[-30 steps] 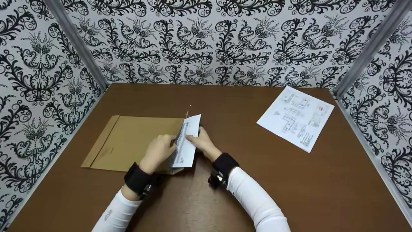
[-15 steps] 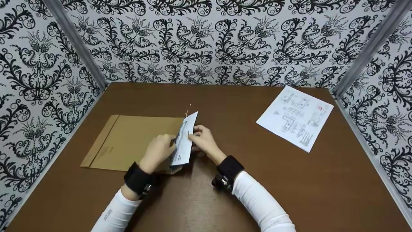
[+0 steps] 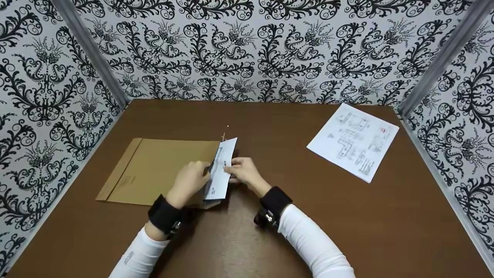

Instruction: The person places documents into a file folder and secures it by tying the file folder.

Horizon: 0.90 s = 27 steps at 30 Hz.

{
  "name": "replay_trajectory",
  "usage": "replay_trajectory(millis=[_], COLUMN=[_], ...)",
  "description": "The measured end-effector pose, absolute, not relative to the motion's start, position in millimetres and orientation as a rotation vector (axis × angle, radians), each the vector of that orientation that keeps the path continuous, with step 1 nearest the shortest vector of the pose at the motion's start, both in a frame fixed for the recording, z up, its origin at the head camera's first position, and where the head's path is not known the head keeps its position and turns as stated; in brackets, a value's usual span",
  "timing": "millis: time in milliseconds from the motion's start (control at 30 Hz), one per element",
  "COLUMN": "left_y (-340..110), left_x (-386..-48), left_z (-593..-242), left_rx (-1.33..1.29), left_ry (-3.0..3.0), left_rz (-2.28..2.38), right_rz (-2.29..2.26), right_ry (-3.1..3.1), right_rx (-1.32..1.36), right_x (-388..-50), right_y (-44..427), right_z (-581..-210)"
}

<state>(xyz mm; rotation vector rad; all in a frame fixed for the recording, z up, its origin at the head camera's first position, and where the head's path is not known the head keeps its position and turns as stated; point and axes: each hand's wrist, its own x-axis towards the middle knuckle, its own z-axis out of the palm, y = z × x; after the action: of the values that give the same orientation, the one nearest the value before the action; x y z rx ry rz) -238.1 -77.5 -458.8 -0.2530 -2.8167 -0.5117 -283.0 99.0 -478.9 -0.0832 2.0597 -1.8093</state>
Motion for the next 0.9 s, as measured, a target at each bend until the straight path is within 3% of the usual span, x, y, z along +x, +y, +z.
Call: replay_trajectory(millis=[900], left_y=[-80], left_x=[-238], left_z=[-454], left_rx=[-0.25], left_ry=[-2.851], left_rz=[-0.541], right_rz=[-1.719], right_ry=[2.009], right_rx=[-0.041], right_x=[-291], right_y=[81], right_z=[-490])
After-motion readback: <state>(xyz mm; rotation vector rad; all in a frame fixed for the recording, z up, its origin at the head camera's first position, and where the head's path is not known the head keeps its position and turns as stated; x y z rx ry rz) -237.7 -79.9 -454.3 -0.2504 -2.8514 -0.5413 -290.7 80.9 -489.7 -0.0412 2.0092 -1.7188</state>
